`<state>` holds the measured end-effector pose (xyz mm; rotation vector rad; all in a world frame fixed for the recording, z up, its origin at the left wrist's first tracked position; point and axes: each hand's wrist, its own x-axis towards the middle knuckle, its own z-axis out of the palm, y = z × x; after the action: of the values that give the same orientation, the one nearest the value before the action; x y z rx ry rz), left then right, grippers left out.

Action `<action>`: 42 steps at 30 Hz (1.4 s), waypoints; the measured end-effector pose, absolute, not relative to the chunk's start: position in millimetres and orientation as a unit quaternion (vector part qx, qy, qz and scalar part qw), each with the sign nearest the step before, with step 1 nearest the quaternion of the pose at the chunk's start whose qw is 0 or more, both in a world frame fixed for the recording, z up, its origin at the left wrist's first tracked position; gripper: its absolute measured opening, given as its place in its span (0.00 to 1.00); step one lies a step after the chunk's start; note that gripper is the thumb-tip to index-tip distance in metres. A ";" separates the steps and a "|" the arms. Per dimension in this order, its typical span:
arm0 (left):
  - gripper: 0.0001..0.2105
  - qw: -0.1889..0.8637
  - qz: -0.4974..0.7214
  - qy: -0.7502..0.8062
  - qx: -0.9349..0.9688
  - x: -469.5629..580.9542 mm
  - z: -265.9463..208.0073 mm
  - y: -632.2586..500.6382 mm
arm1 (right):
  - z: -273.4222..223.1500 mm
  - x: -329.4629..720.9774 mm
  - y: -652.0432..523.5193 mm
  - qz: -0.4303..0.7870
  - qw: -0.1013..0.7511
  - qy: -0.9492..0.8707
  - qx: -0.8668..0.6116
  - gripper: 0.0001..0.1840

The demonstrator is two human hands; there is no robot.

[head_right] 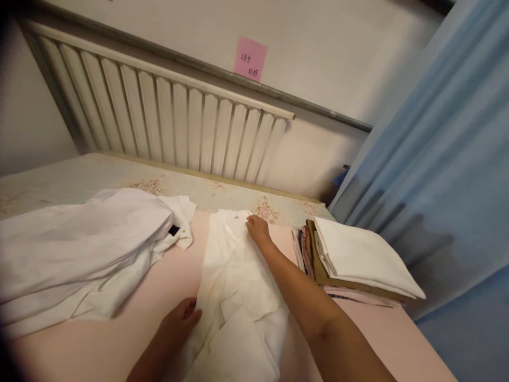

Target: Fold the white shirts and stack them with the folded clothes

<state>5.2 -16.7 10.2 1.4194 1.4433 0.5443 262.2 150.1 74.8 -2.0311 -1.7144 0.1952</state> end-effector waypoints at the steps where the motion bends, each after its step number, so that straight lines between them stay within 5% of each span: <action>1: 0.12 0.493 0.222 0.597 0.593 5.1 9.7 -16.2 | 72.2 273.4 132.0 0.071 0.249 -0.615 -0.745 0.12; 9: 0.11 0.431 0.222 0.586 0.650 1.5 13.9 -20.6 | 42.9 297.3 -18.3 0.132 0.328 -0.586 -0.729 0.13; 15: 0.10 0.408 0.212 0.590 0.664 -9.6 19.3 -30.5 | 33.4 252.6 -84.4 0.262 0.343 -0.570 -0.699 0.12; 21: 0.11 0.387 0.262 0.612 0.639 -15.2 21.0 -53.0 | 38.8 233.0 -104.6 0.267 0.328 -0.582 -0.695 0.12; 28: 0.15 0.220 0.405 0.628 0.627 -19.5 21.1 -104.9 | 41.8 225.1 -98.3 0.291 0.326 -0.573 -0.693 0.19; 42: 0.20 0.177 0.266 0.577 0.752 12.7 26.9 -169.8 | 57.6 221.4 -160.3 0.296 0.385 -0.596 -0.639 0.24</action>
<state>12.7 -169.8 26.9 2.1270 1.6328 0.7527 221.4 -160.3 57.6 -1.6278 -1.5195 0.7543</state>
